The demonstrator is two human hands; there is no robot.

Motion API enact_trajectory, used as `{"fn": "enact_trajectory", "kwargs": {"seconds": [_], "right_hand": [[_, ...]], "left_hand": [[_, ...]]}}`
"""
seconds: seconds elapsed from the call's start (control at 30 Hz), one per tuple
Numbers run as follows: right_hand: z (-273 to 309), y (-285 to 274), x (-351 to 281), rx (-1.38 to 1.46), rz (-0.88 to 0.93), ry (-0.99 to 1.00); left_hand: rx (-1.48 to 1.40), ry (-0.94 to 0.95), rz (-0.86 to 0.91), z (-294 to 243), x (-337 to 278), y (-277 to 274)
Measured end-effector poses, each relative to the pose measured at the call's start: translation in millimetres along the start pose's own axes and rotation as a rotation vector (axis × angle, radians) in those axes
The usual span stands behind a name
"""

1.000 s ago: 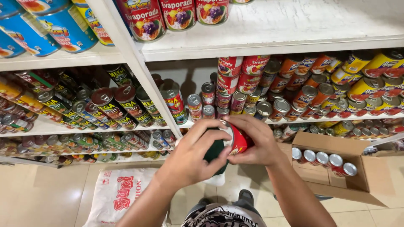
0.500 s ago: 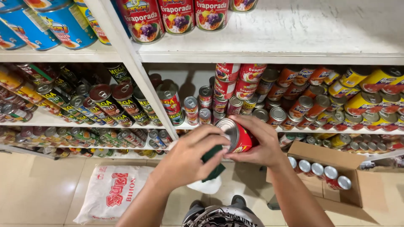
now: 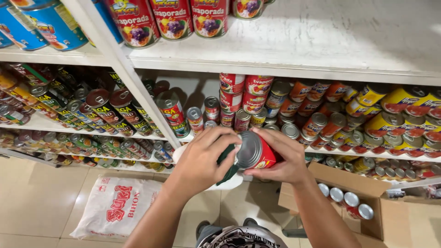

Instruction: Cleaning canned goods with a cloth and organizing them onto grocery store shelves.

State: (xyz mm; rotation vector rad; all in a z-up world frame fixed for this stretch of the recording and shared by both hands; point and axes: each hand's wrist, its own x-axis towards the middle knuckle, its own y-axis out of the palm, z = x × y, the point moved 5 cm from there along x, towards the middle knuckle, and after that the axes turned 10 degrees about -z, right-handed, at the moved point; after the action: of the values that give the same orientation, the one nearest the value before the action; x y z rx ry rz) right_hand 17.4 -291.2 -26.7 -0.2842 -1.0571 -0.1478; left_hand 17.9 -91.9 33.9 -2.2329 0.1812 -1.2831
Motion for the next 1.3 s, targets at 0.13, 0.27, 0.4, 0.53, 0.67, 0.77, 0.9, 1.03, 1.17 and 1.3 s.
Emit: {"fn": "enact_trajectory", "kwargs": {"seconds": [0.13,0.27,0.4,0.53,0.67,0.77,0.9,1.03,1.17,1.3], "right_hand": [[-6,-7,-6,0.041,0.006,0.056],[-6,-11,-7,0.031,0.001,0.106],[-6,-14,-3,0.034,0.031,0.089],[-10,-15,-7,0.076,0.101,0.12],[-8,-6,-17,-0.023,0.24,0.271],[1,-2,-11,-0.013,0.185,0.274],[3,-2,-3,-0.001,0.044,0.146],[5,8,4,0.07,0.04,0.115],[-3,27,-13,0.089,-0.01,0.158],[-1,45,-15,0.132,-0.15,0.339]], "left_hand": [[-0.041,-0.008,0.099,-17,4,1],[-0.037,-0.013,0.123,-6,1,17],[0.155,0.026,0.054,-10,3,23],[0.017,-0.035,0.058,-20,-1,21],[-0.175,-0.173,0.02,-41,11,6],[-0.259,-0.2,0.016,-34,6,2],[-0.104,-0.086,-0.065,-16,5,-4],[-0.007,-0.01,-0.126,-7,8,-12],[-0.203,0.042,-0.105,-18,9,-22],[-0.352,-0.059,-0.317,7,-15,-27]]}}
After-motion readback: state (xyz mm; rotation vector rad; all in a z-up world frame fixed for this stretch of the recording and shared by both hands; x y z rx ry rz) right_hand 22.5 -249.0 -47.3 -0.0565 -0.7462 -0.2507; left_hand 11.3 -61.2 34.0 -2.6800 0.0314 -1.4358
